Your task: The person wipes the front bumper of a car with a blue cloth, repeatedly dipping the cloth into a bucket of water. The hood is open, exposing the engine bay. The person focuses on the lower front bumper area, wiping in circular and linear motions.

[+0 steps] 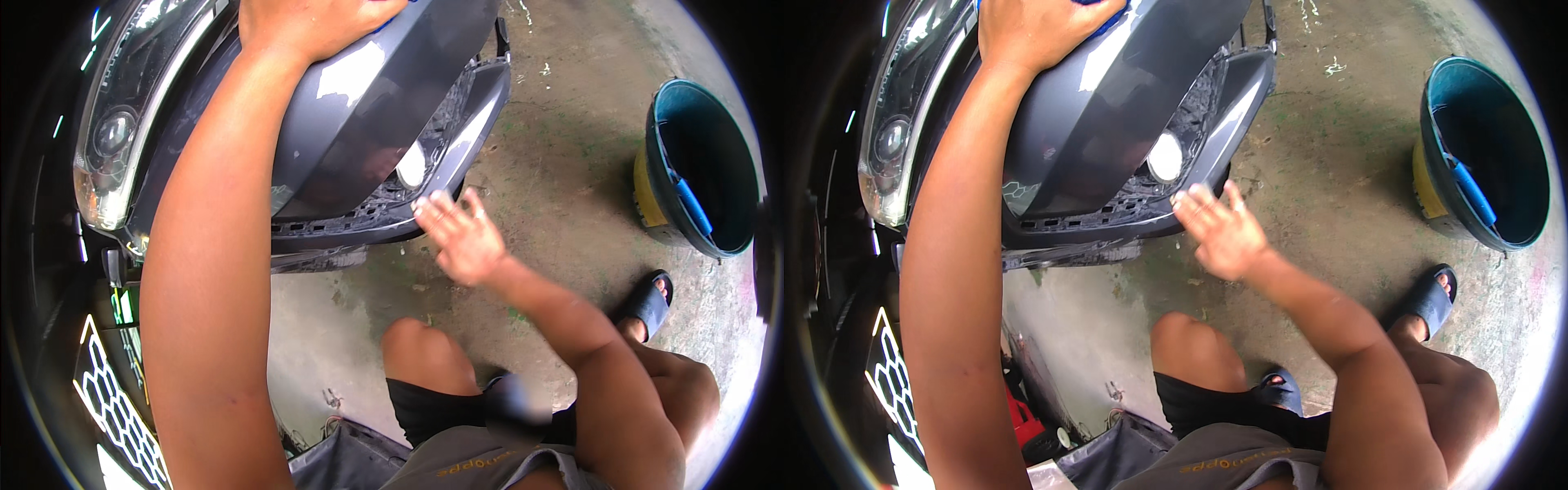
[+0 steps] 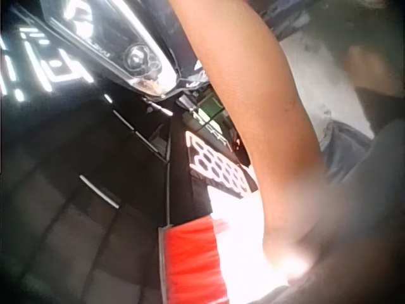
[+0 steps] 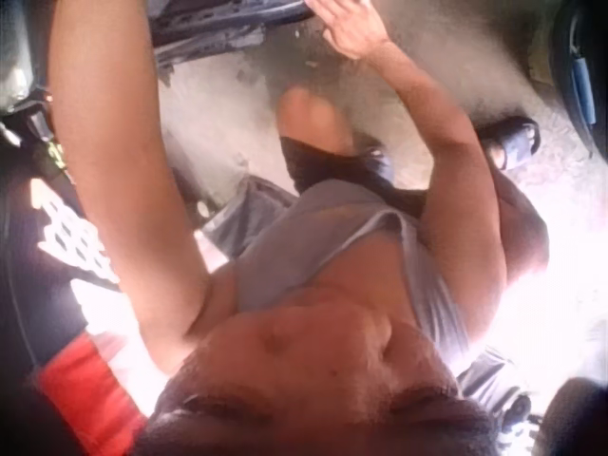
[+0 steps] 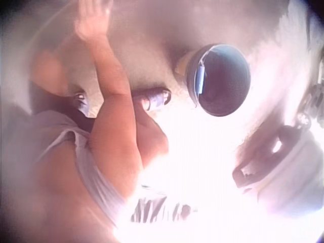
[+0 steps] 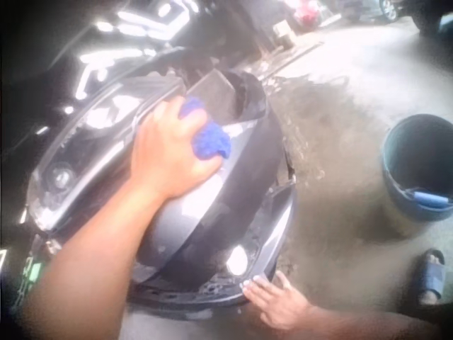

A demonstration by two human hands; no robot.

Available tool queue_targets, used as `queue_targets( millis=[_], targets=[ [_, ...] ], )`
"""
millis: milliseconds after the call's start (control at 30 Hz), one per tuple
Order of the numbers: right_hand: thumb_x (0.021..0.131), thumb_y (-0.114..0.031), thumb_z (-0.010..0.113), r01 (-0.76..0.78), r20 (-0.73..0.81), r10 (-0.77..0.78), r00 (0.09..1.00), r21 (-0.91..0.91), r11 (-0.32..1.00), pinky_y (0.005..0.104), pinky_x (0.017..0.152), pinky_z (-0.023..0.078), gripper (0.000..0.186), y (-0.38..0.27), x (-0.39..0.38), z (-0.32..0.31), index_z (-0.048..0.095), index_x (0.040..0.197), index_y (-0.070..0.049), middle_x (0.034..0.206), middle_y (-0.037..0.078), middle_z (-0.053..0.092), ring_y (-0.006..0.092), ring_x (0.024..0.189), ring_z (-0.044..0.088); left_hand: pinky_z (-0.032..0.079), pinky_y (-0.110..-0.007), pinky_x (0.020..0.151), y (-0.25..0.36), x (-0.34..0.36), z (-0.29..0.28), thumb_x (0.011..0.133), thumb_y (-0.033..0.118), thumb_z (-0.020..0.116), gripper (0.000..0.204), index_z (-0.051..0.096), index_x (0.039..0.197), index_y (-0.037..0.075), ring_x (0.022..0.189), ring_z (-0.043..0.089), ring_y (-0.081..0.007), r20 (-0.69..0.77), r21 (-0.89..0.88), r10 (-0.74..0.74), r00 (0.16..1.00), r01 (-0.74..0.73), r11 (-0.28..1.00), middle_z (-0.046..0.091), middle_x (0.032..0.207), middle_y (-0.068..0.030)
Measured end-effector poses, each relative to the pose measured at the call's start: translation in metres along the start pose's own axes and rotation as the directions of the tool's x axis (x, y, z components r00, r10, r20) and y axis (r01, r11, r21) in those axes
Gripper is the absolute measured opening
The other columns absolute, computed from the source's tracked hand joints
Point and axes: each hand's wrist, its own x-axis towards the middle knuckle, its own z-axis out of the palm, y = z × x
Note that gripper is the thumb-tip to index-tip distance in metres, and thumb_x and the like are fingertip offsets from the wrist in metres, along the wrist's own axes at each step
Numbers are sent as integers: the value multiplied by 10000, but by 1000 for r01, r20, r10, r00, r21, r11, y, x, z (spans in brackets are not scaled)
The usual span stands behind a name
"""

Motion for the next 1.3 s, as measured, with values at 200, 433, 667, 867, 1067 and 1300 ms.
queue_targets(
  millis=[200, 433, 667, 867, 1067, 1300],
  targets=[
    [1104, -364, 582, -329, -97, 327, 940, -4, 944, 646, 1427, 86, 856, 22, 21, -14, 223, 1829, -84, 1927, 60, 192, 303, 1787, 98, 575, -558, 973, 3, -6, 1, 727, 370, 905, 462, 782, 1098, 125, 1142, 678, -430, 15, -14, -13, 1000, 14, 1000, 685, 1223, -206],
    [1147, -394, 498, -419, -222, 382, 897, -151, 895, 696, 1406, 124, 700, 87, 16, -16, 333, 1808, -235, 1880, 58, 331, 302, 1759, 230, 569, -551, 991, 13, -2, -3, 771, 296, 884, 397, 785, 1122, 140, 1155, 678, -431, 25, -58, -37, 999, 39, 998, 690, 1222, -199],
    [1216, -423, 430, -416, -425, 410, 807, 83, 906, 656, 1410, 116, 700, 96, 15, -42, 202, 1846, -220, 1876, 96, 335, 297, 1759, 238, 569, -543, 1024, -5, -7, 1, 795, 225, 861, 299, 863, 1092, 197, 1222, 674, -434, -84, -46, 113, 990, -117, 992, 724, 1284, -182],
    [1196, -379, 485, -270, -386, 259, 885, 26, 962, 583, 1430, 140, 660, 61, 30, 7, 387, 1768, -67, 1872, 112, 336, 289, 1746, 261, 594, -502, 1013, -22, -54, -47, 785, 371, 970, 343, 815, 1003, 156, 1121, 728, -395, 114, -96, 175, 978, -164, 982, 751, 1224, -150],
    [1201, -501, 397, -85, -73, 84, 994, -16, 996, 678, 1405, 104, 747, -27, -1, 24, 282, 1815, -91, 1919, 95, 211, 297, 1773, 184, 589, -461, 882, -30, -80, -81, 749, 321, 982, 283, 744, 811, 180, 1054, 702, -351, 14, -142, 205, 979, -201, 969, 730, 1146, -118],
    [1210, -513, 389, -411, -232, 386, 893, -66, 909, 706, 1394, 133, 736, 27, 25, -3, 325, 1800, -78, 1902, 93, 271, 384, 1766, 166, 569, -463, 917, -23, -91, -73, 751, 288, 966, 248, 749, 816, 187, 1064, 705, -348, -26, -132, 151, 988, -153, 979, 752, 1133, -103]
  ],
)
